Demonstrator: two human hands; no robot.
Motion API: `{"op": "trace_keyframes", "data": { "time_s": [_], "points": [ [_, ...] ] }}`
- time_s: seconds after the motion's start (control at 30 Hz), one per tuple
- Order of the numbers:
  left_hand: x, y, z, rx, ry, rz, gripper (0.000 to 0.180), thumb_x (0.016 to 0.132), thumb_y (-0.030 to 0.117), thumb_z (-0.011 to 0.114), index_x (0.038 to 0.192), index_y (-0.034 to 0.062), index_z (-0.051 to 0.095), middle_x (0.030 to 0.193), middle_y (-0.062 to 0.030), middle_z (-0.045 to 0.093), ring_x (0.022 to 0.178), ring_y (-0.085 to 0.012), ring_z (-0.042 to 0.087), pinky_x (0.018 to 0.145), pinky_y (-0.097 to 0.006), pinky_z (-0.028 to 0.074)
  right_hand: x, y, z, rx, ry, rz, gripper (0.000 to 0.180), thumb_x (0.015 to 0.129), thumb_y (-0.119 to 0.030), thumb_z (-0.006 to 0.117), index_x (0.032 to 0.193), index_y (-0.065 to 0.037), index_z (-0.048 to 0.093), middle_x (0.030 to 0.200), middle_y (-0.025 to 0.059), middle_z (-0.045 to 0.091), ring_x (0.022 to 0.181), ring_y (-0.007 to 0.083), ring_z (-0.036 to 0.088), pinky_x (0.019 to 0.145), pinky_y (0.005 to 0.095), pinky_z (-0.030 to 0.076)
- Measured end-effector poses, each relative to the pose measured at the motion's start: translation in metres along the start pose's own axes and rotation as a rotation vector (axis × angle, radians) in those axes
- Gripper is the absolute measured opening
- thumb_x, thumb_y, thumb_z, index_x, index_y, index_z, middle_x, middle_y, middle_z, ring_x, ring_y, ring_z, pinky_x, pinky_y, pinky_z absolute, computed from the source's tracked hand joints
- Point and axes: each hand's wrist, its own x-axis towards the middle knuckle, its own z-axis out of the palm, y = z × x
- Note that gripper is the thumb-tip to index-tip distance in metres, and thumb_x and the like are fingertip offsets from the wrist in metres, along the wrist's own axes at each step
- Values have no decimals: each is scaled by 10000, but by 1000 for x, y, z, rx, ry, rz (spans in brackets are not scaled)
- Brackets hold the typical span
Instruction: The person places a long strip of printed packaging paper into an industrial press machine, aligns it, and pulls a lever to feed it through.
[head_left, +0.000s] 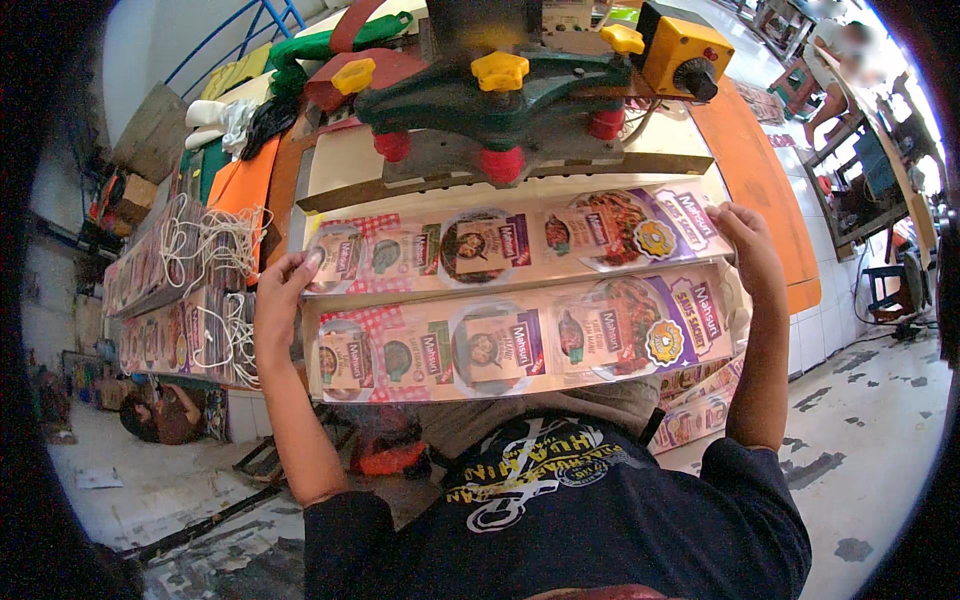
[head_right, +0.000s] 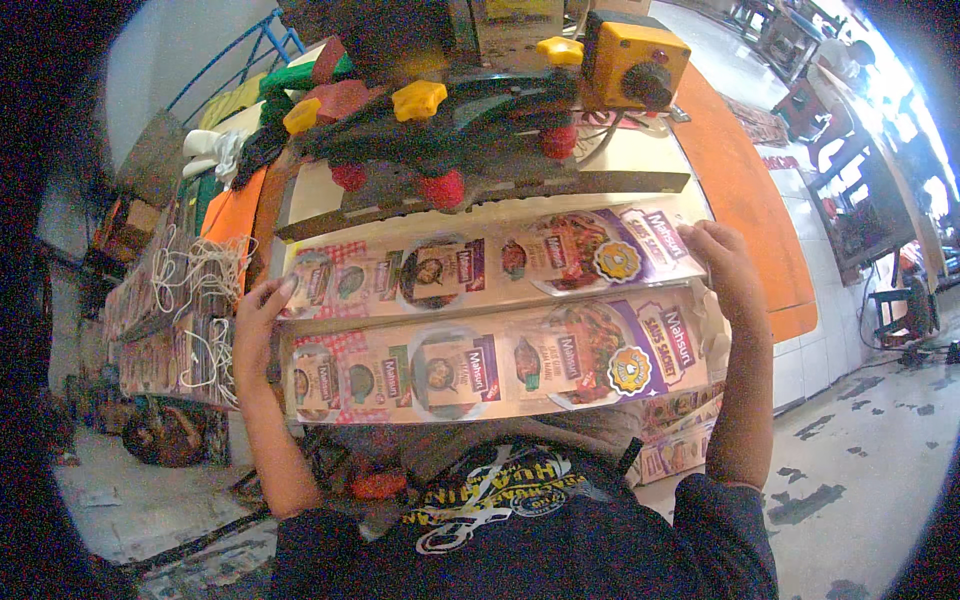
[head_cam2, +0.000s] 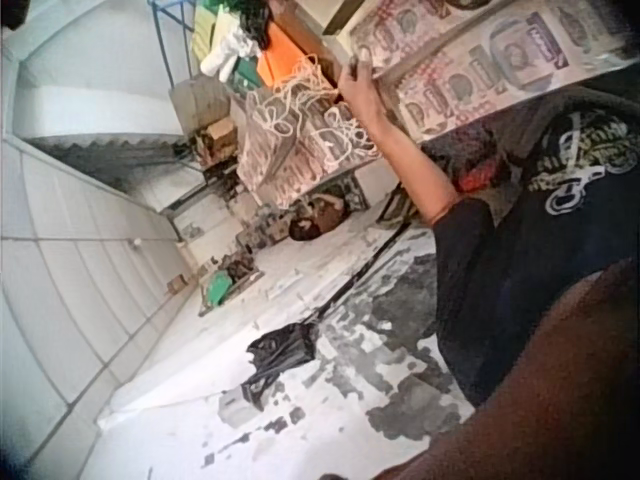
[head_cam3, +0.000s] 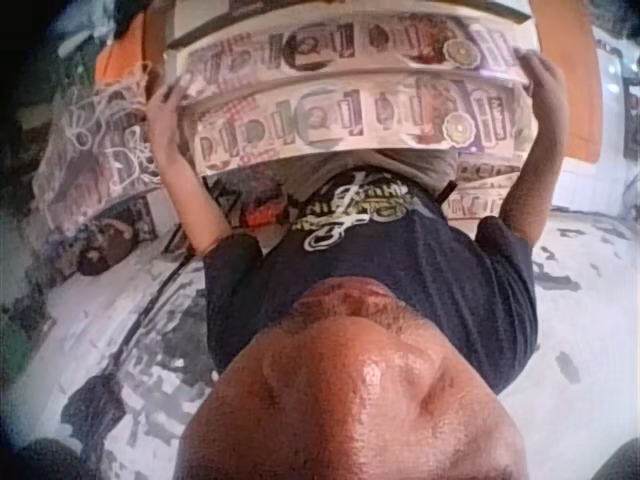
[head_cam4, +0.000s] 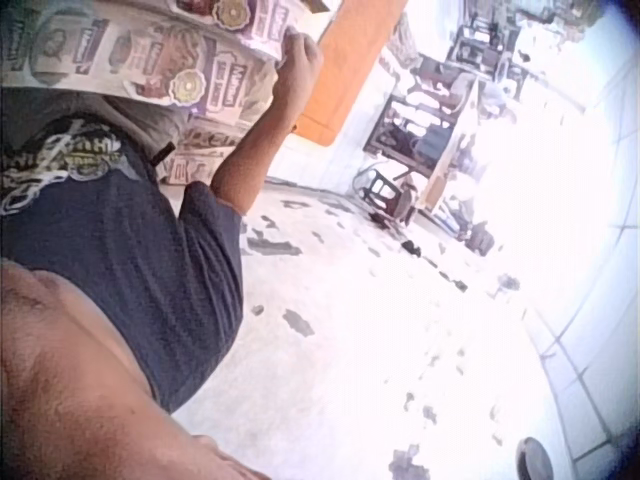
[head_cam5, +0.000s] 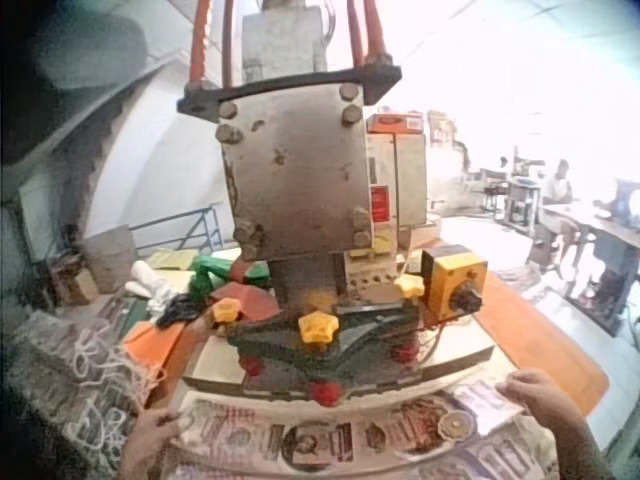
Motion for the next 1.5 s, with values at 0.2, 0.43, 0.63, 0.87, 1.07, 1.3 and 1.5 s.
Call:
{"op": "trace_keyframes", "data": {
  "time_s": [0.2,0.43,0.63,0.87,1.07,1.3,1.5],
  "points": [
    [-59,15,5,-629,-77,-31,440,932,138,657,1312,-29,511,1125,-102,664,970,-172,677,820,-306,570,-30,-6,-41,-80,12,-63,275,990,-303,623,996,-33,681,861,-18,655,755,60,582,673,222,442],
    [-102,25,67,-956,-224,-26,580,930,84,638,1445,-39,401,1314,-161,604,1142,-262,644,964,-411,547,-30,-11,-89,-496,274,-205,354,998,-316,621,1134,9,665,945,59,675,844,121,593,801,291,468],
    [-123,46,122,-1107,-300,36,590,929,70,638,1461,-7,396,1338,-159,590,1182,-263,622,1000,-419,527,-59,-86,-47,-1213,748,-670,345,997,-264,619,1253,-32,625,1189,154,667,1077,249,628,932,380,486],
    [-132,66,161,-1118,-481,124,540,986,85,591,1470,-1,367,1346,-151,585,1183,-234,619,987,-385,532,-87,-157,100,-938,107,-1033,335,831,-15,711,1160,-64,674,1122,155,641,1078,324,629,938,401,494],
    [-141,87,178,-1061,-568,184,526,1012,105,562,1480,6,342,1325,-128,583,1151,-190,613,973,-359,526,-85,-170,151,-917,-315,-1252,305,804,-100,747,1098,-40,690,999,114,608,932,288,599,814,403,504],
    [-147,97,185,-976,-618,247,543,1028,63,508,1517,0,281,1316,-131,573,1139,-165,596,978,-328,502,-81,-173,173,-944,-404,-1399,216,755,-108,752,948,-47,678,924,86,573,859,278,568,761,403,488],
    [-146,100,187,-923,-608,281,562,1028,60,505,1528,-18,260,1314,-123,563,1141,-142,576,991,-307,468,-79,-175,175,-1005,-360,-1436,244,682,-113,757,898,-49,664,892,75,568,849,265,566,744,399,481]
  ]
}}
